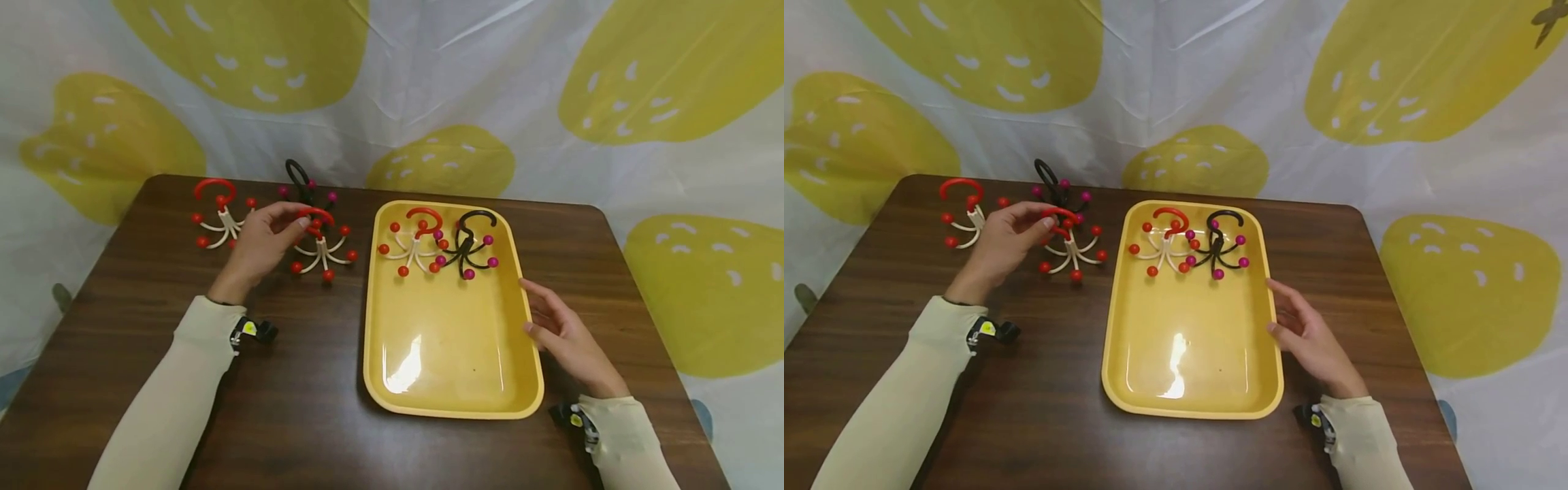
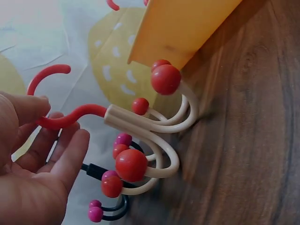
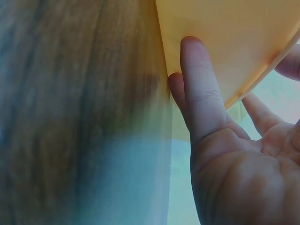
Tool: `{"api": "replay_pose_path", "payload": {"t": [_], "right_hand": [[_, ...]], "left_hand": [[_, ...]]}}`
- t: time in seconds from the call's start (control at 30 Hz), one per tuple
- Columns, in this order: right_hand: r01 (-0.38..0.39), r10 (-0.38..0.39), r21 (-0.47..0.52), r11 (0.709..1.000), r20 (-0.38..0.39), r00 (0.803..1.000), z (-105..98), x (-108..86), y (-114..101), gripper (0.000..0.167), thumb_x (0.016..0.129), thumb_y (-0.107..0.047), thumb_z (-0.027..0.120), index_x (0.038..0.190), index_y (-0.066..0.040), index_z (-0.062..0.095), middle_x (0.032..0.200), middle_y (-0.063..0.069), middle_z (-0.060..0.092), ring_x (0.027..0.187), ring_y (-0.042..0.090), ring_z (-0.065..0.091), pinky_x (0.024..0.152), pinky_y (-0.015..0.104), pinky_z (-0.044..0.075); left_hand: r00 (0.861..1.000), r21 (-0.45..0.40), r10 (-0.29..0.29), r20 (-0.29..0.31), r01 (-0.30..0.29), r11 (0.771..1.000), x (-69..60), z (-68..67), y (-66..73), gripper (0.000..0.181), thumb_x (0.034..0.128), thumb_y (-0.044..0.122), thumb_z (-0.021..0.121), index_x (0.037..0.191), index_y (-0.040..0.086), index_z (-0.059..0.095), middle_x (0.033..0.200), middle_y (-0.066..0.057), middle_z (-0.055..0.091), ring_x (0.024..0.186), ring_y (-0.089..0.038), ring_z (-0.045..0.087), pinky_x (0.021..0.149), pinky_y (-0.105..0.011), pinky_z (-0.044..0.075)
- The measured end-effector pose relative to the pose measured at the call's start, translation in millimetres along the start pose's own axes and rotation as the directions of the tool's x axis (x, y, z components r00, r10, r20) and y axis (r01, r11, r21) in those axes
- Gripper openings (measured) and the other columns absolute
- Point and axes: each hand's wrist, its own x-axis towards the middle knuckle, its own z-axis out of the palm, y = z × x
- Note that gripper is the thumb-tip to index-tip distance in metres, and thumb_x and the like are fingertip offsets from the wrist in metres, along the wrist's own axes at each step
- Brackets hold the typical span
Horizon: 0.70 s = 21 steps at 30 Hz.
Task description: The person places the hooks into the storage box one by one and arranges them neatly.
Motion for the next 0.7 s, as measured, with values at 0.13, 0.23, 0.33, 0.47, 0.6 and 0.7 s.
{"api": "replay_pose_path", "payload": {"t": [0.13,0.23,0.33,0.47,0.6,0.7], "right_hand": [[0.005,-0.005,-0.002,1.0,-0.001,1.0,0.3,-0.2,-0.2,0.067,0.106,-0.004,0.059,0.166,-0.016,0.032,0.153,0.03,0.047,0.118,0.0,0.065,0.076,0.03,0.064],[0.013,-0.013,0.0,1.0,-0.002,1.0,0.9,-0.3,-0.4,0.066,0.106,-0.004,0.059,0.166,-0.016,0.033,0.152,0.029,0.048,0.118,0.001,0.066,0.074,0.03,0.064],[0.025,-0.025,0.004,1.0,-0.001,1.0,1.0,-0.1,0.1,0.067,0.106,-0.003,0.058,0.166,-0.016,0.032,0.151,0.027,0.049,0.118,0.002,0.066,0.073,0.03,0.064],[0.035,-0.035,0.001,0.999,-0.003,0.999,0.5,-0.1,1.1,0.067,0.106,-0.002,0.058,0.166,-0.016,0.032,0.149,0.023,0.051,0.117,0.002,0.067,0.073,0.03,0.064],[0.041,-0.041,-0.003,0.999,-0.006,0.999,0.0,0.4,1.4,0.067,0.106,0.0,0.058,0.166,-0.015,0.033,0.146,0.02,0.053,0.116,0.003,0.067,0.072,0.029,0.063],[0.045,-0.045,-0.003,0.999,-0.006,0.999,0.3,0.6,1.4,0.067,0.105,0.001,0.057,0.166,-0.014,0.033,0.146,0.02,0.054,0.116,0.004,0.067,0.071,0.028,0.062]], "left_hand": [[1.0,-0.013,0.002,0.015,-0.001,1.0,-1.7,1.1,-1.4,0.037,0.1037,0.029,0.071,0.134,0.007,0.07,0.121,-0.015,0.078,0.1,-0.014,0.074,0.084,-0.021,0.06],[1.0,-0.042,0.017,0.015,-0.016,0.999,-2.6,1.9,-2.9,0.039,0.104,0.028,0.071,0.135,0.004,0.069,0.122,-0.019,0.076,0.099,-0.012,0.075,0.086,-0.021,0.061],[0.999,-0.068,0.034,0.005,-0.034,0.997,-2.8,3.0,-4.0,0.039,0.1047,0.025,0.069,0.136,0.001,0.068,0.123,-0.02,0.075,0.098,-0.009,0.075,0.088,-0.022,0.062],[0.999,-0.087,0.049,-0.01,-0.05,0.995,-2.8,5.2,-3.8,0.037,0.1046,0.022,0.069,0.134,0.0,0.068,0.123,-0.017,0.074,0.098,-0.008,0.075,0.089,-0.026,0.063],[0.999,-0.093,0.053,-0.015,-0.054,0.994,-3.4,6.2,-3.2,0.036,0.1043,0.022,0.07,0.133,0.0,0.069,0.123,-0.019,0.074,0.099,-0.012,0.076,0.089,-0.028,0.063],[0.998,-0.106,0.054,-0.01,-0.055,0.993,-4.1,6.2,-3.0,0.035,0.1042,0.022,0.07,0.132,0.001,0.069,0.123,-0.021,0.074,0.099,-0.01,0.076,0.089,-0.026,0.063]]}}
